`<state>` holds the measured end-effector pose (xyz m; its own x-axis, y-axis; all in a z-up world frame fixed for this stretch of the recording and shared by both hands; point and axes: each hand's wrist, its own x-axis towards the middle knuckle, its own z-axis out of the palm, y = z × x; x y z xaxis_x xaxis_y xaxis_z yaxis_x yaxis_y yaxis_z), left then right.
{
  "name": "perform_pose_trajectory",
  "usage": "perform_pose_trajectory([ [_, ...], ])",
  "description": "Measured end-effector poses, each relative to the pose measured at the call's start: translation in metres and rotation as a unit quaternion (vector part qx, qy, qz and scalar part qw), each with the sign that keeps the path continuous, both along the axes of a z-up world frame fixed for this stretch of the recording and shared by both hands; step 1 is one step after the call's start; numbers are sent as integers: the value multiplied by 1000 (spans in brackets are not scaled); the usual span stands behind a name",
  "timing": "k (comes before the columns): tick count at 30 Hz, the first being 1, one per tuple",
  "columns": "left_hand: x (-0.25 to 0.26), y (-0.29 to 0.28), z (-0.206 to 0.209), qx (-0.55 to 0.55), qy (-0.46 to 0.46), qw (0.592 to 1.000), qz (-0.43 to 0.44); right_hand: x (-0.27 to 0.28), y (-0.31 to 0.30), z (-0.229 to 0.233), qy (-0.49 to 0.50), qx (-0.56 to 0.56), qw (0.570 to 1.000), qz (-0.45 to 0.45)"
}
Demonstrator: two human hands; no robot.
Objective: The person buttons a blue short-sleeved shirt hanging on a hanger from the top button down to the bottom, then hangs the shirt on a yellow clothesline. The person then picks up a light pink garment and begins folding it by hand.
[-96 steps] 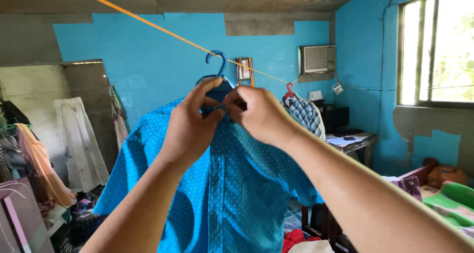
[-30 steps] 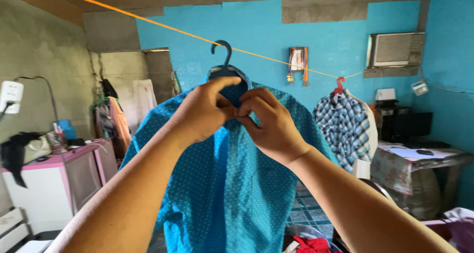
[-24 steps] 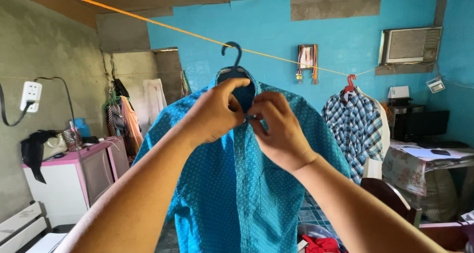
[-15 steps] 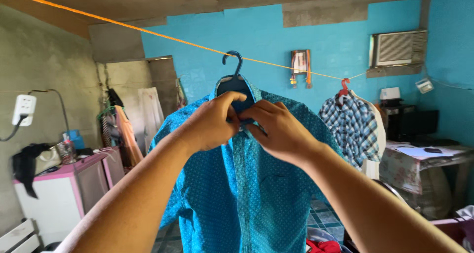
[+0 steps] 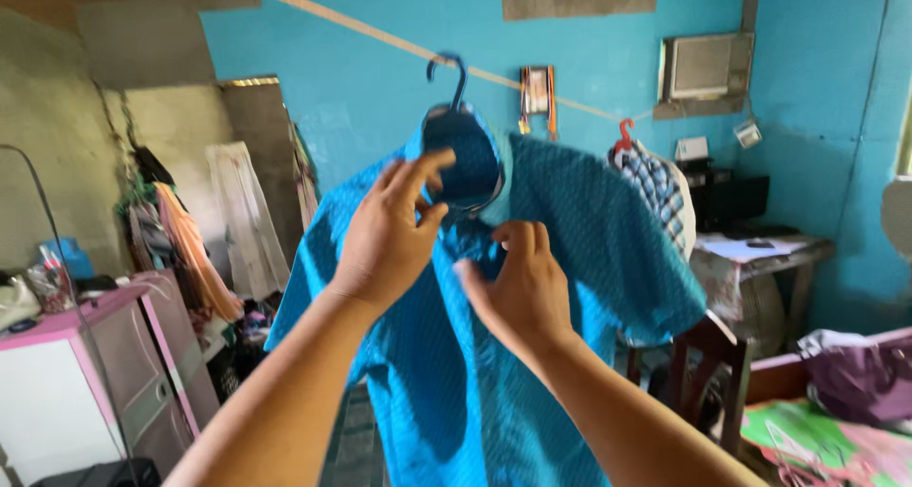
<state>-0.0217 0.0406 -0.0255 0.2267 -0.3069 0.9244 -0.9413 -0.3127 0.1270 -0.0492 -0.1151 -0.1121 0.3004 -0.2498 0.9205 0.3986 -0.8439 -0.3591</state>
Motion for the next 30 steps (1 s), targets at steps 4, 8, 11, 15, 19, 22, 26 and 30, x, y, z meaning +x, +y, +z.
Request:
perform_pose_trajectory([
  [4,9,-2,-40,-104,42,994,7,10,5,-7,83,90,992,18],
  [8,21,-10,-72,-131,89,987,20,14,11,-8,74,6,990,-118],
  [11,30,-15,-80,-137,103,983,62,28,17,1,97,-3,982,-160],
  [15,35,-19,-84,-128,147,973,120,45,13,-3,77,37,991,-105],
  [19,39,-22,-84,-128,128,973,141,63,4,-15,47,123,991,4],
  [22,42,-25,-85,-121,161,970,138,75,-5,-25,-4,138,989,45],
  [26,40,-28,-91,-117,166,970,133,82,-14,-40,-56,126,987,86],
  [30,37,-39,-92,-140,121,971,152,75,-17,-40,-66,149,971,177],
])
